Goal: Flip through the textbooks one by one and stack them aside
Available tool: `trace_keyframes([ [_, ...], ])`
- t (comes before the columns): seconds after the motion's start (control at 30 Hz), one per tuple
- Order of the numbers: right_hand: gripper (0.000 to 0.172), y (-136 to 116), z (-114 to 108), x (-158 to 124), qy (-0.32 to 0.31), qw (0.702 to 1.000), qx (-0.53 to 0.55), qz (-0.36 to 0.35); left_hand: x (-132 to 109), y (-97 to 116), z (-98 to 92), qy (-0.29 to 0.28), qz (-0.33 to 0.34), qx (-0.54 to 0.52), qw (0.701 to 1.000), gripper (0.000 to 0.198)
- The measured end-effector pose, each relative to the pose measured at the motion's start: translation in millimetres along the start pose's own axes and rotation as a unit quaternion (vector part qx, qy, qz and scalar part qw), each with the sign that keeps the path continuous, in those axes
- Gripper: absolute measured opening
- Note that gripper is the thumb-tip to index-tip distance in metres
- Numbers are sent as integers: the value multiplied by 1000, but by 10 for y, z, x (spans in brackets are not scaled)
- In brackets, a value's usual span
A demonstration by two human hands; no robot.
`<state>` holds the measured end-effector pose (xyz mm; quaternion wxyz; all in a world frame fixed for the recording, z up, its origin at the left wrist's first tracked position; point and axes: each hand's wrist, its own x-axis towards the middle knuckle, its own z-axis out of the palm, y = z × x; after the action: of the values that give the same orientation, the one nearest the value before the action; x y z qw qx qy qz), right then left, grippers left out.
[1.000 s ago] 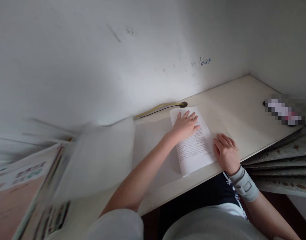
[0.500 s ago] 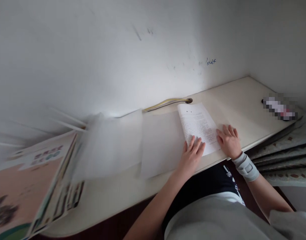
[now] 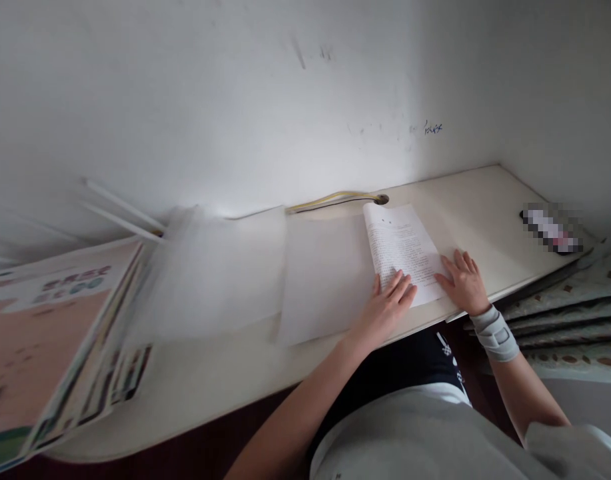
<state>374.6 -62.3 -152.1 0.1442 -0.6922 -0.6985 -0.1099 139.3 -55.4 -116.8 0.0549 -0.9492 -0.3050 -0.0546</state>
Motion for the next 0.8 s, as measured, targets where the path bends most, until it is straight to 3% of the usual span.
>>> trace_keyframes([
  [0.57,49,146,28,8,15,999,49,-16,137,20,23,-6,8,-22,1000,42],
  [0.8,45,201,53,-12,21,999,37,2,60,25,95,38,-106,-57,992,56],
])
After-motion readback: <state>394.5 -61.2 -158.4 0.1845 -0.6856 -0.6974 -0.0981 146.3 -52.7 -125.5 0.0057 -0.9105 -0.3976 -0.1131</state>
